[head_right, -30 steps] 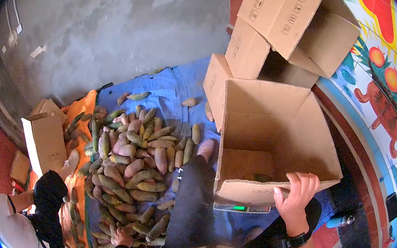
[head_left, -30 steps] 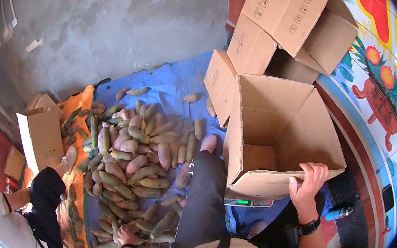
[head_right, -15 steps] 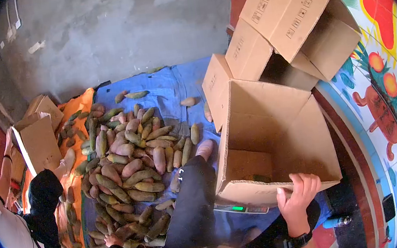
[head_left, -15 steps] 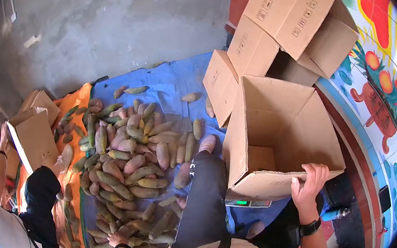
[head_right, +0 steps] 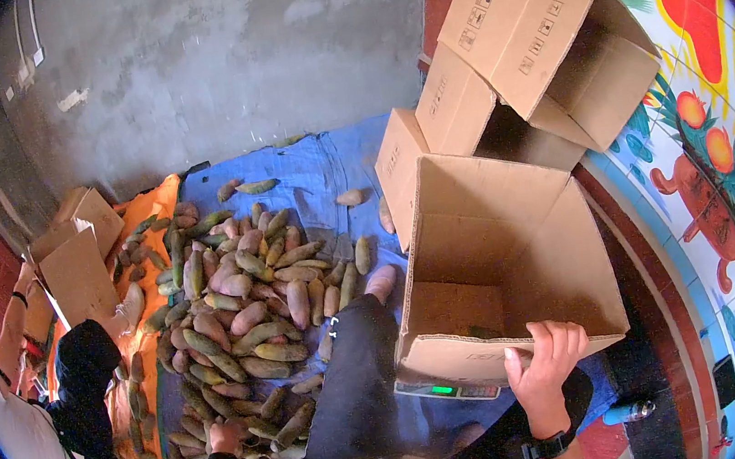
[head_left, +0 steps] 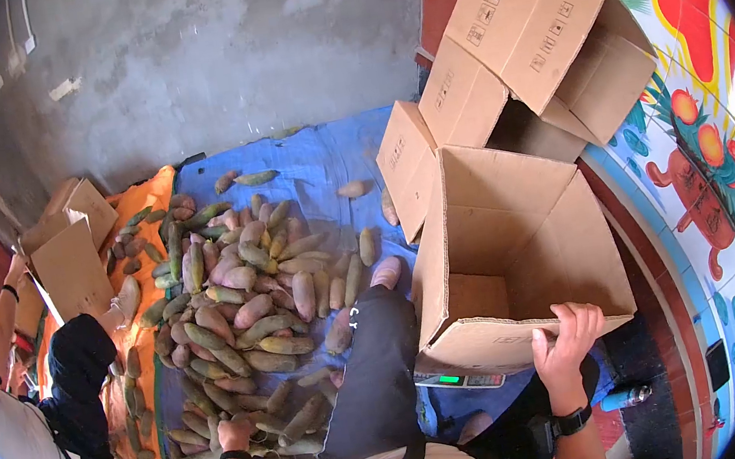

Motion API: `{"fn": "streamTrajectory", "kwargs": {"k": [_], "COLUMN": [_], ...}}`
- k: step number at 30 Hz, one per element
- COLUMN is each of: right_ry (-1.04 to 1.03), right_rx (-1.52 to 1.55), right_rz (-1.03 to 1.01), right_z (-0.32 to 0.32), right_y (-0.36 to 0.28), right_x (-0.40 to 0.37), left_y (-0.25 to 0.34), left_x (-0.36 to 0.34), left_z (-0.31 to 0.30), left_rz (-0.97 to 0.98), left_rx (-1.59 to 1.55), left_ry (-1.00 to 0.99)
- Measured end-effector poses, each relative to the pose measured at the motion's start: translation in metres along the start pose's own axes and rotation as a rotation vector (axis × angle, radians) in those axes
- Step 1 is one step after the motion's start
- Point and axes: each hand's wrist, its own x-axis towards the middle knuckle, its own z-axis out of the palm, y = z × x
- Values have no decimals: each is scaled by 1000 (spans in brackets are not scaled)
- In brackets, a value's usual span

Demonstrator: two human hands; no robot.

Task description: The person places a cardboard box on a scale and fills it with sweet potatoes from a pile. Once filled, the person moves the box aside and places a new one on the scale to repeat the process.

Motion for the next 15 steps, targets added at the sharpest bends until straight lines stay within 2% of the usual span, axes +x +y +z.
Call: {"fn": "streamTrajectory", "kwargs": {"k": [2,3,4,6,10,12,14,15], "right_ry": [6,8,17,29,24,24,20,21], "right_rx": [16,18,20,22,33,35,36,35], "right_rz": [1,6,-9,-23,-3,-4,-10,-11], "right_z": [0,0,-1,-1,1,1,1,1], "right_y": [0,-1,-1,-1,1,2,2,2], "right_x": [-1,0,1,1,-1,-2,-3,-3], "left_y": [15,24,43,95,168,213,244,259], "left_x": [-2,-10,-23,-50,-71,-106,-118,-136], "left_z": [-25,-51,-82,-141,-221,-271,-293,-311], "left_rz": [-395,-64,-63,56,219,420,606,669], "left_rx": [-823,-645,-640,-893,-945,-1063,-1321,-1213], "left_ry": [194,271,274,569,626,669,551,617]}}
